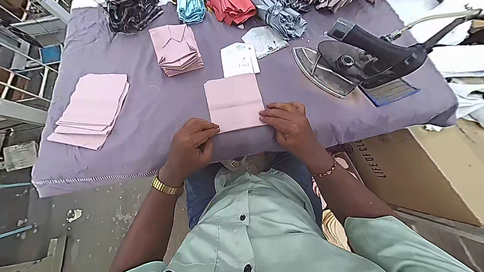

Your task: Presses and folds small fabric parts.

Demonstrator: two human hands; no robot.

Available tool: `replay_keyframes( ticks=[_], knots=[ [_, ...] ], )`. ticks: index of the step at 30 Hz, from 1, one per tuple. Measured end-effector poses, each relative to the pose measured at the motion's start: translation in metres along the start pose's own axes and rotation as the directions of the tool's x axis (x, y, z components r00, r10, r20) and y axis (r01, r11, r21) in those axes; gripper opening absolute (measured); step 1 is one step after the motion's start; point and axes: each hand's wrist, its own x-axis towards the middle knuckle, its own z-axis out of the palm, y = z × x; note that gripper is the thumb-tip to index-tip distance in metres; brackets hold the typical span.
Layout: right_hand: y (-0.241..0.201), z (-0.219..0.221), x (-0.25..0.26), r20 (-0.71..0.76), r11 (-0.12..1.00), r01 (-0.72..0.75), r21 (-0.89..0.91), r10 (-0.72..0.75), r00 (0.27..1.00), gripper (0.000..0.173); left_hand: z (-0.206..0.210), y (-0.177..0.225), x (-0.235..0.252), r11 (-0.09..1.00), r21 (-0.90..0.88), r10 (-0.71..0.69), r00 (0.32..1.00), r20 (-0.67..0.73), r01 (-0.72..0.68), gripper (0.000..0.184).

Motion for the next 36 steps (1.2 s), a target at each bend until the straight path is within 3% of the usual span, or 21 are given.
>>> replay_keyframes(
  ticks=[5,8,10,12,14,20,24,26,28,32,34,36],
  knots=[
    [-0.001,-0.008,0.016,0.050,0.999,-0.040,-0.011,0.040,0.998,0.035,0.002,-0.003,0.001,1.000,-0.012,-0.020,1.000,0.015,0.021,0.017],
    [0.011,-0.022,0.063,-0.004,0.999,-0.048,0.010,0.048,0.999,0.030,0.005,-0.004,0.000,1.000,0.006,-0.028,1.000,-0.004,0.028,0.017],
    [0.028,-0.019,0.104,0.034,0.988,-0.143,-0.052,0.145,0.989,0.025,0.007,-0.004,-0.001,0.999,0.011,-0.042,0.999,-0.015,0.042,0.018],
    [0.047,-0.009,0.146,0.197,0.936,-0.296,-0.192,0.333,0.922,0.030,0.008,-0.004,-0.002,0.998,0.015,-0.059,0.998,-0.023,0.060,0.018],
    [0.062,0.004,0.177,0.295,0.883,-0.373,-0.286,0.451,0.842,0.051,0.009,-0.005,-0.003,0.997,0.013,-0.073,0.997,-0.029,0.073,0.018],
    [0.057,0.025,0.214,0.320,0.807,-0.429,-0.406,0.566,0.760,0.060,0.010,-0.006,-0.004,0.995,0.024,-0.095,0.995,-0.040,0.096,0.018],
    [0.075,0.027,0.217,0.228,0.802,-0.483,-0.352,0.574,0.786,0.059,0.010,-0.005,-0.005,0.994,0.033,-0.100,0.994,-0.034,0.101,0.019],
    [0.075,0.027,0.219,0.191,0.843,-0.423,-0.332,0.499,0.845,0.057,0.011,-0.006,-0.004,0.996,0.034,-0.086,0.996,-0.038,0.087,0.019],
    [0.075,0.032,0.223,0.262,0.891,-0.315,-0.327,0.406,0.876,0.060,0.011,-0.006,-0.004,0.996,0.036,-0.076,0.997,-0.028,0.077,0.020],
    [0.080,0.049,0.243,0.462,0.880,-0.282,-0.381,0.446,0.766,0.078,0.011,-0.006,-0.003,0.996,0.039,-0.075,0.996,-0.037,0.077,0.020],
    [0.086,0.053,0.252,0.448,0.883,-0.295,-0.366,0.445,0.775,0.077,0.011,-0.007,-0.005,0.996,0.038,-0.079,0.996,-0.046,0.080,0.020],
    [0.087,0.051,0.255,0.349,0.896,-0.323,-0.305,0.421,0.837,0.068,0.012,-0.007,-0.006,0.995,0.041,-0.088,0.995,-0.048,0.090,0.019]
  ],
)
